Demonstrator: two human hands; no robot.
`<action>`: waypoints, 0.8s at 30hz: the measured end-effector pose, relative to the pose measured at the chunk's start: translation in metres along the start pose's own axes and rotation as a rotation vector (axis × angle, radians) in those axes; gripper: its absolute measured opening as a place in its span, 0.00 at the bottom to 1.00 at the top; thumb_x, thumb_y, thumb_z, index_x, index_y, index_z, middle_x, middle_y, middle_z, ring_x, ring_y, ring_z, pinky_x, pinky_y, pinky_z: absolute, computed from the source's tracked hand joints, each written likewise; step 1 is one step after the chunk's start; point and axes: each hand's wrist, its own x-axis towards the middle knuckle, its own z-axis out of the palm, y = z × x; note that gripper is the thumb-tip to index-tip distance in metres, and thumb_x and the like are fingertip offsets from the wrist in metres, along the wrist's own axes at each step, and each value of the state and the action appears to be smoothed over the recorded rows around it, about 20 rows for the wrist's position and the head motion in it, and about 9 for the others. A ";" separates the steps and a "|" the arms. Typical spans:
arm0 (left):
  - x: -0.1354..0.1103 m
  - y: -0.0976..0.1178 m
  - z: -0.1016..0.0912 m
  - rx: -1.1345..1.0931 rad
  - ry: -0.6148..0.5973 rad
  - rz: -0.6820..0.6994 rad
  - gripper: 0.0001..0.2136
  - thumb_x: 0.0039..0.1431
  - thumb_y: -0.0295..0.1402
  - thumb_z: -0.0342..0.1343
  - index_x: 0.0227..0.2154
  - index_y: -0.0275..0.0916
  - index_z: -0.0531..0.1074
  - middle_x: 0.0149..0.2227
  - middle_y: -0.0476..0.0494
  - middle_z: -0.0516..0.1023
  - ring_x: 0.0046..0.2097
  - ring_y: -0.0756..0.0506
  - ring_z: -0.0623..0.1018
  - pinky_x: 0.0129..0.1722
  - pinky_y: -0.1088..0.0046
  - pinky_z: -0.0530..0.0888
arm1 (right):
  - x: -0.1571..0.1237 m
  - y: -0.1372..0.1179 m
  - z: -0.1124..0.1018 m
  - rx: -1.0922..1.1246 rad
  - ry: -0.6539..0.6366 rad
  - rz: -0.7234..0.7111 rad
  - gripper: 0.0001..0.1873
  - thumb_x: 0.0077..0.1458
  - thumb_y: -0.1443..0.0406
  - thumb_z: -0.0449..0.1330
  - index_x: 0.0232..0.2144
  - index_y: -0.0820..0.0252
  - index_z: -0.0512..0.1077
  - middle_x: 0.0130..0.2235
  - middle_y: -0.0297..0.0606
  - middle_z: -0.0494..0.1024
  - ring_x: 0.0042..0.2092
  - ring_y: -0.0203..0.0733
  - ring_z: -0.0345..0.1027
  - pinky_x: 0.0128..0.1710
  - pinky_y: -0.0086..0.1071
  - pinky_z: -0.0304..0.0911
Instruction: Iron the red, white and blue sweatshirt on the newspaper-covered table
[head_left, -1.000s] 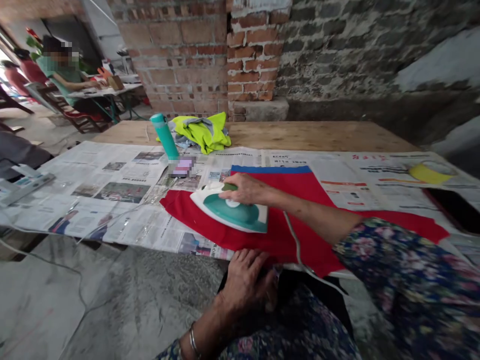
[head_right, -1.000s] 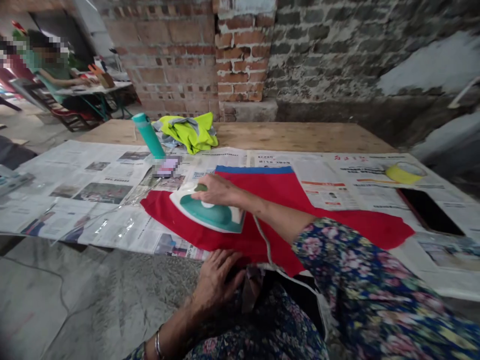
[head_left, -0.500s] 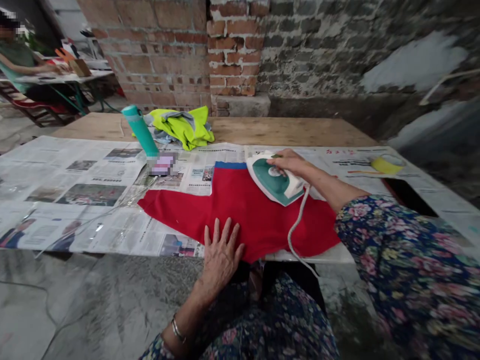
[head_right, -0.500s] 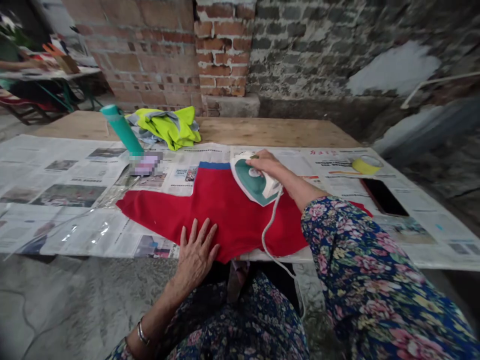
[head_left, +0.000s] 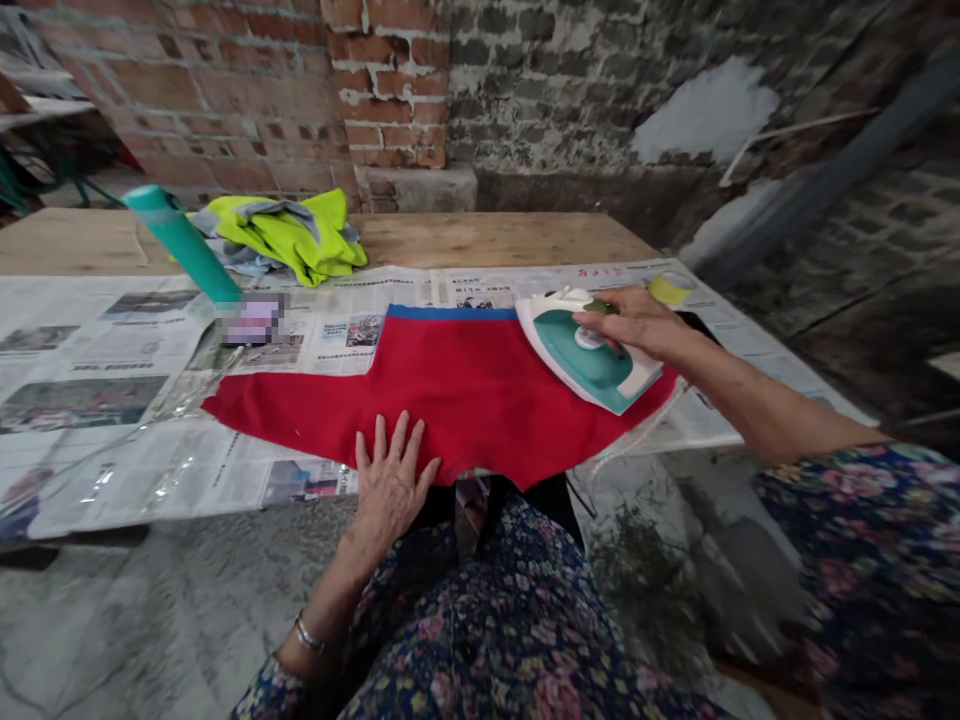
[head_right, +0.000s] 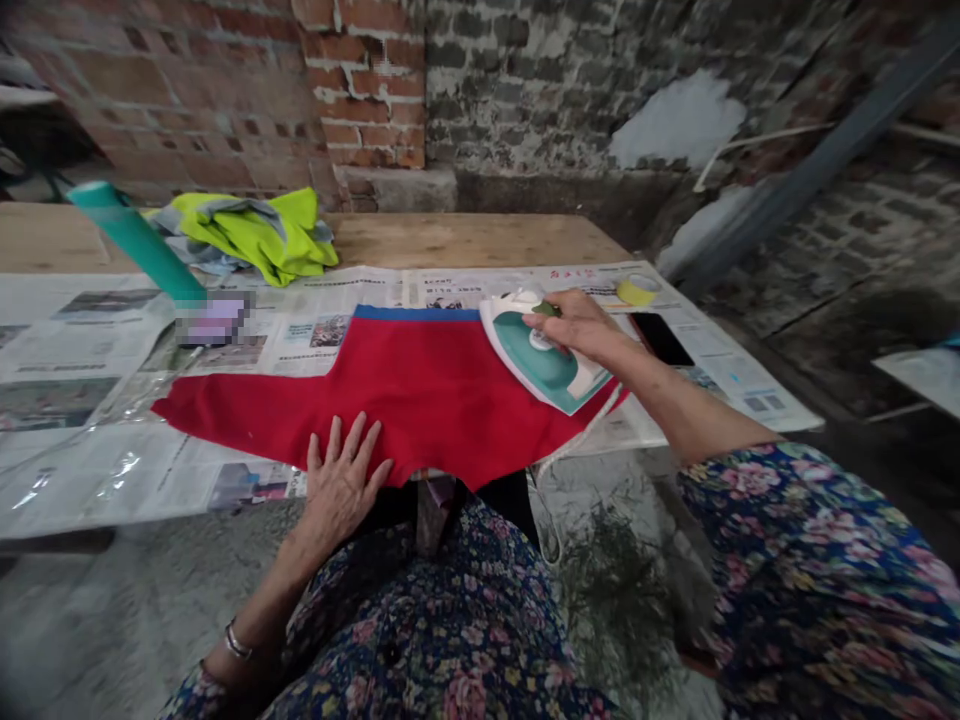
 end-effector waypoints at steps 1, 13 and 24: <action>-0.001 -0.002 -0.002 -0.008 -0.006 0.012 0.27 0.73 0.46 0.51 0.69 0.41 0.69 0.72 0.32 0.68 0.74 0.24 0.64 0.69 0.30 0.60 | -0.011 -0.007 -0.003 0.026 -0.017 -0.013 0.18 0.67 0.52 0.58 0.27 0.53 0.69 0.20 0.37 0.69 0.25 0.40 0.63 0.30 0.38 0.59; -0.014 -0.016 -0.018 -0.101 0.024 0.041 0.45 0.68 0.57 0.54 0.75 0.28 0.50 0.69 0.20 0.70 0.70 0.26 0.70 0.67 0.43 0.70 | -0.116 -0.096 0.056 0.202 -0.294 -0.164 0.15 0.63 0.57 0.63 0.47 0.56 0.81 0.42 0.41 0.85 0.43 0.48 0.76 0.40 0.35 0.65; -0.014 -0.038 -0.025 -0.127 -0.015 0.128 0.48 0.66 0.60 0.56 0.76 0.32 0.47 0.68 0.22 0.71 0.68 0.28 0.74 0.63 0.48 0.76 | -0.104 -0.026 0.038 -0.004 -0.184 0.023 0.18 0.60 0.56 0.63 0.50 0.54 0.81 0.43 0.44 0.86 0.40 0.52 0.78 0.37 0.36 0.67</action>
